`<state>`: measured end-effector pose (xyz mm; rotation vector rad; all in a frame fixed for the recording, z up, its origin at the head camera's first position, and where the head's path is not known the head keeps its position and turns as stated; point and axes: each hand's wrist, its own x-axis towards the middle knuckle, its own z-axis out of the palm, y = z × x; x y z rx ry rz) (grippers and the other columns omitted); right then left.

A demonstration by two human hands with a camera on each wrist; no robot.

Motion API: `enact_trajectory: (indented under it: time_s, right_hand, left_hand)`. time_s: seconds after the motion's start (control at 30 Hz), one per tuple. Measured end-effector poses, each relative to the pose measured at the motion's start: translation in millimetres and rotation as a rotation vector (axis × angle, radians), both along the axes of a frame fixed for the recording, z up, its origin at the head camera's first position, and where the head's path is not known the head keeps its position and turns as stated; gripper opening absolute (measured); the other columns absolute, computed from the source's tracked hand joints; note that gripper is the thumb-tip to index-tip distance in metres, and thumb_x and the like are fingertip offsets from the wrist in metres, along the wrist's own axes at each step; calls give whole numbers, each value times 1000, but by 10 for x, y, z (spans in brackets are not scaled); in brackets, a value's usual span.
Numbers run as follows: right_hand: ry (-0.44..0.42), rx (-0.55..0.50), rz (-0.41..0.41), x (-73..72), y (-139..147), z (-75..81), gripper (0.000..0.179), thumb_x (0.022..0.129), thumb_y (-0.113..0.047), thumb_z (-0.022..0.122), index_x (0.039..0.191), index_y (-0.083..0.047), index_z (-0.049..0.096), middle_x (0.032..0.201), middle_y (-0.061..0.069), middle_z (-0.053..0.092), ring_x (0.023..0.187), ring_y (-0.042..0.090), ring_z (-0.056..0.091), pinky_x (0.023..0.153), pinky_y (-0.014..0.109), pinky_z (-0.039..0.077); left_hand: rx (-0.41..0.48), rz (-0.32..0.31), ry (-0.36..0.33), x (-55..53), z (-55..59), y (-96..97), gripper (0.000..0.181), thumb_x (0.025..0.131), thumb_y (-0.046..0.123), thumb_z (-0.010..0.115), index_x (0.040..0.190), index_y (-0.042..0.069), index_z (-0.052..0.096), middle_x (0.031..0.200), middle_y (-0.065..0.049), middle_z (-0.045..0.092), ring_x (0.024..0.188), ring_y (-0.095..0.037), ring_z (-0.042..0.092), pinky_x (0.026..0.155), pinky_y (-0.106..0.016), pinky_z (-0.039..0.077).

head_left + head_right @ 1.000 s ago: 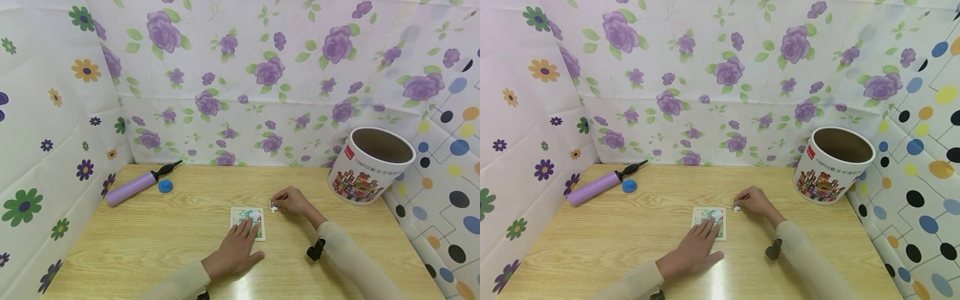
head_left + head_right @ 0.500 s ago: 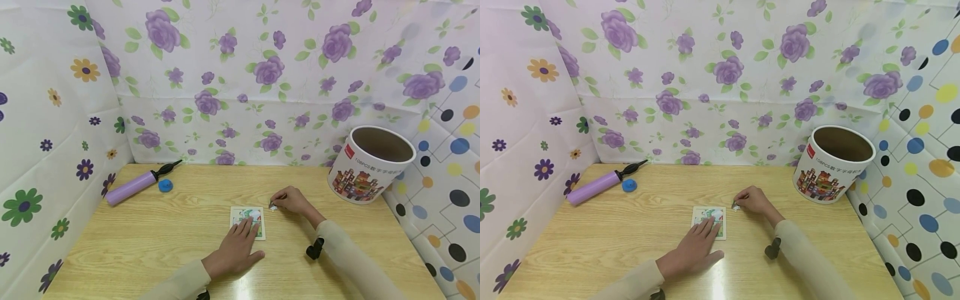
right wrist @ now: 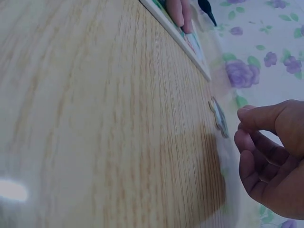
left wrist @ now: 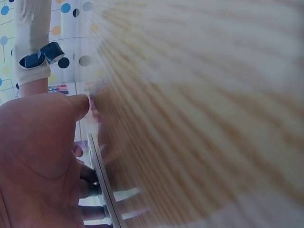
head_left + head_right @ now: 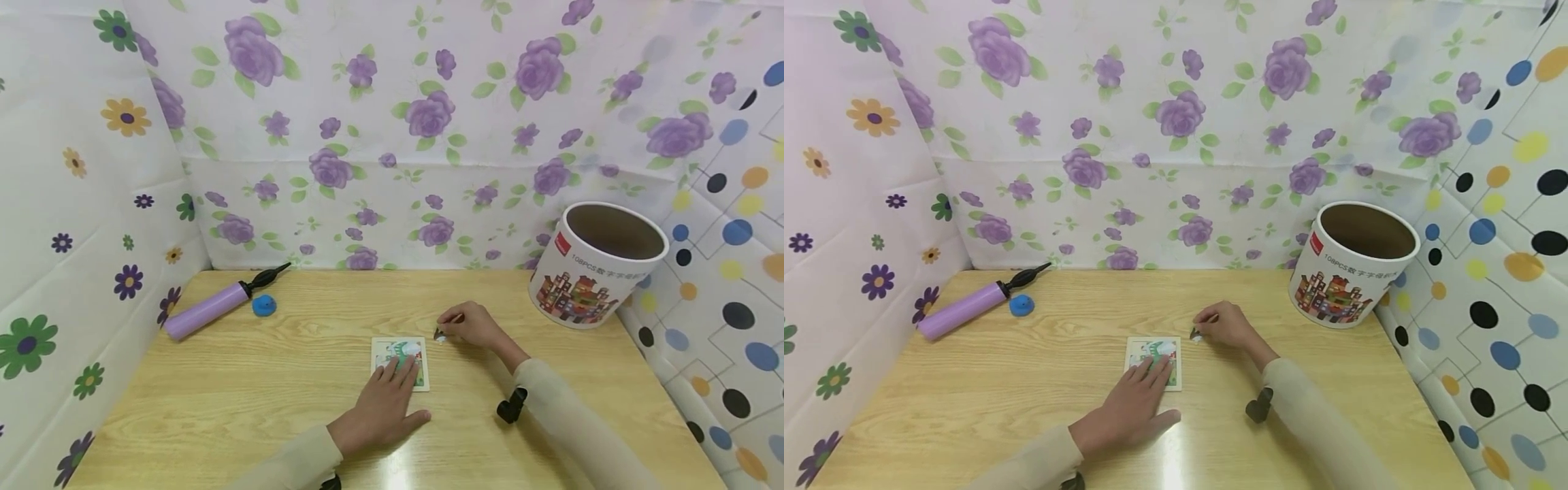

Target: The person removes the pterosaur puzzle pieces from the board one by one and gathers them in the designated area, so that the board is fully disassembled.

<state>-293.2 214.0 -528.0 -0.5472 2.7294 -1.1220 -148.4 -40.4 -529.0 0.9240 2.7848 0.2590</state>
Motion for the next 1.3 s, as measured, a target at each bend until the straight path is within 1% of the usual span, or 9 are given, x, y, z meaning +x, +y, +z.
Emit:
enact_trajectory:
  time_s: [0.07,0.2,0.37,0.47,0.6,0.8,1.03,1.17,1.3]
  right_hand:
    - [2,-8,14,14,-29,10,12,96,-18,74,105,-16,81,98,-5,76,87,11,68,79,34,57]
    - [2,-25,40,51,-95,36,13,96,-16,73,106,-13,80,98,-3,76,84,11,68,75,32,57]
    - [10,-29,59,82,-198,52,13,96,-14,73,108,-13,80,98,-2,75,80,10,68,69,30,56]
    - [24,-22,72,100,-271,67,14,96,-14,73,108,-14,80,99,-2,75,82,10,68,72,31,57]
    - [49,-13,93,139,-374,87,15,95,-14,74,109,-13,80,101,-3,75,87,10,68,78,33,57]
    - [44,-22,147,181,-520,73,21,94,-20,76,113,-12,79,102,-4,75,90,10,68,81,33,57]
    - [76,-3,209,172,-663,12,20,96,-22,74,113,-14,79,107,-4,75,94,10,68,84,35,57]
    - [81,15,251,157,-737,8,20,97,-22,72,114,-15,80,109,-3,74,100,13,68,87,37,56]
    - [76,32,296,134,-799,4,18,97,-23,72,113,-17,80,111,-4,73,103,13,67,89,35,56]
  left_hand:
    - [-10,8,6,2,-1,-3,86,104,65,37,162,3,22,170,-14,16,155,-39,18,120,-58,26]
    - [-8,12,29,-13,-23,7,86,103,65,38,162,4,24,170,-13,19,154,-39,20,119,-58,28]
    - [-16,22,31,-13,27,42,87,102,65,41,161,4,26,169,-13,23,154,-37,23,118,-58,30]
    - [-34,22,31,-9,48,50,87,102,65,40,162,4,25,169,-12,21,154,-35,23,118,-56,30]
    - [-45,14,33,-6,64,54,86,103,64,41,161,3,26,169,-13,21,154,-35,25,118,-54,32]
    - [-48,5,31,-2,77,45,83,104,61,41,161,2,28,169,-14,22,153,-35,27,118,-53,33]
    - [-60,3,59,-3,53,36,82,104,61,40,160,2,29,168,-13,24,152,-34,29,117,-52,34]
    - [-45,5,49,-2,43,34,82,104,61,40,160,2,29,168,-13,24,153,-35,28,117,-53,34]
    - [-36,4,43,2,45,26,83,104,60,41,160,1,27,168,-14,24,153,-35,27,117,-54,33]
